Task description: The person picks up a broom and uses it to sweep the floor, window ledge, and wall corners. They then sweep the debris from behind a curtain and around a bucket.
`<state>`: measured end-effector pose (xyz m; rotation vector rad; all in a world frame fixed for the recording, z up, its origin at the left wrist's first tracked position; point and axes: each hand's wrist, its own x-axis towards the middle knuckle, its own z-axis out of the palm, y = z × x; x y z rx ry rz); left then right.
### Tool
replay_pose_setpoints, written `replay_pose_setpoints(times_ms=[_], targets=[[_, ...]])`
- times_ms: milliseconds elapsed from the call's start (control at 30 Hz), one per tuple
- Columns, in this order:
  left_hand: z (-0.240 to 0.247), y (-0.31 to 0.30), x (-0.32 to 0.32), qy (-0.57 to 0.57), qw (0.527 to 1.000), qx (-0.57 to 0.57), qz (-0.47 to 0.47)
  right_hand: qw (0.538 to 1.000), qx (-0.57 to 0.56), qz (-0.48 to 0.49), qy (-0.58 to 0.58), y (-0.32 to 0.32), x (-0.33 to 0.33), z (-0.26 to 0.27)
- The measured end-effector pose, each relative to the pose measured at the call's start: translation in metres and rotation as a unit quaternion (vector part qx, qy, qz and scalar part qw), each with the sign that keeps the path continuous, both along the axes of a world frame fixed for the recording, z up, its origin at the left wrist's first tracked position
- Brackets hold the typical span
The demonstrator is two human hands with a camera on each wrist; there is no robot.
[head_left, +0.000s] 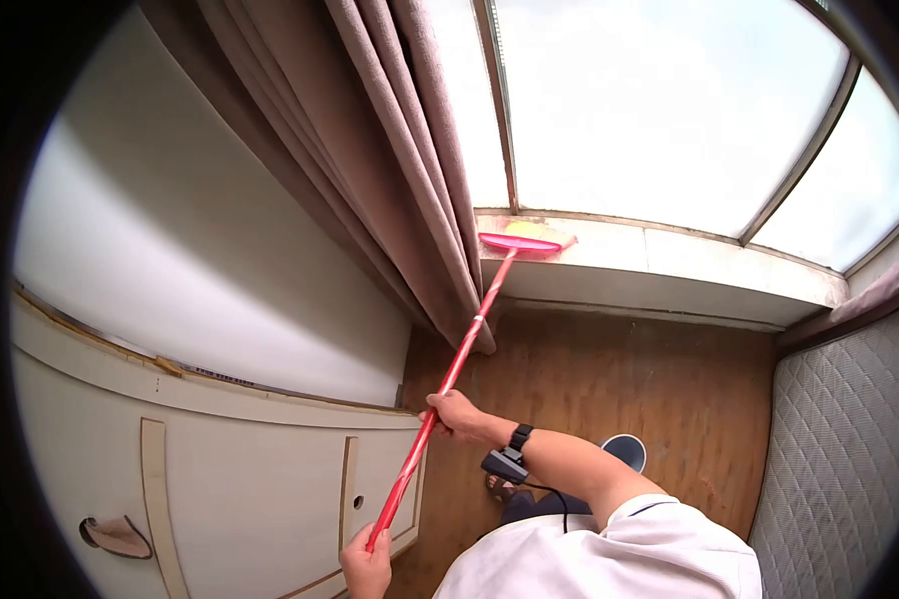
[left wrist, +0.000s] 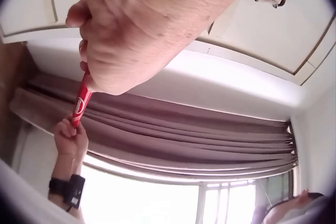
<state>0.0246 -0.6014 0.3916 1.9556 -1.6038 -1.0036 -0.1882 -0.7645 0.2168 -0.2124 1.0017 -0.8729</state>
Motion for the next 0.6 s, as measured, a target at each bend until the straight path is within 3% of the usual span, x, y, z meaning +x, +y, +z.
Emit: replay_pose_setpoints(times_ms=[133, 267, 567, 600], targets=[[-0.016, -0.008, 0.023, -0.012, 0.998, -0.05, 0.04, 0.997, -0.039, 0.059, -0.018, -0.05, 0.048, 0.005], [-0.034, -0.014, 0.031, -0.018, 0.996, -0.031, 0.076, 0.996, -0.029, 0.084, 0.005, -0.082, 0.078, -0.016], [0.014, 0.042, 0.059, -0.138, 0.989, 0.008, 0.046, 0.988, -0.011, 0.154, -0.024, -0.025, 0.136, -0.005], [0.032, 0.046, 0.051, -0.115, 0.987, 0.05, 0.096, 0.988, -0.014, 0.154, -0.014, -0.016, 0.143, -0.003]])
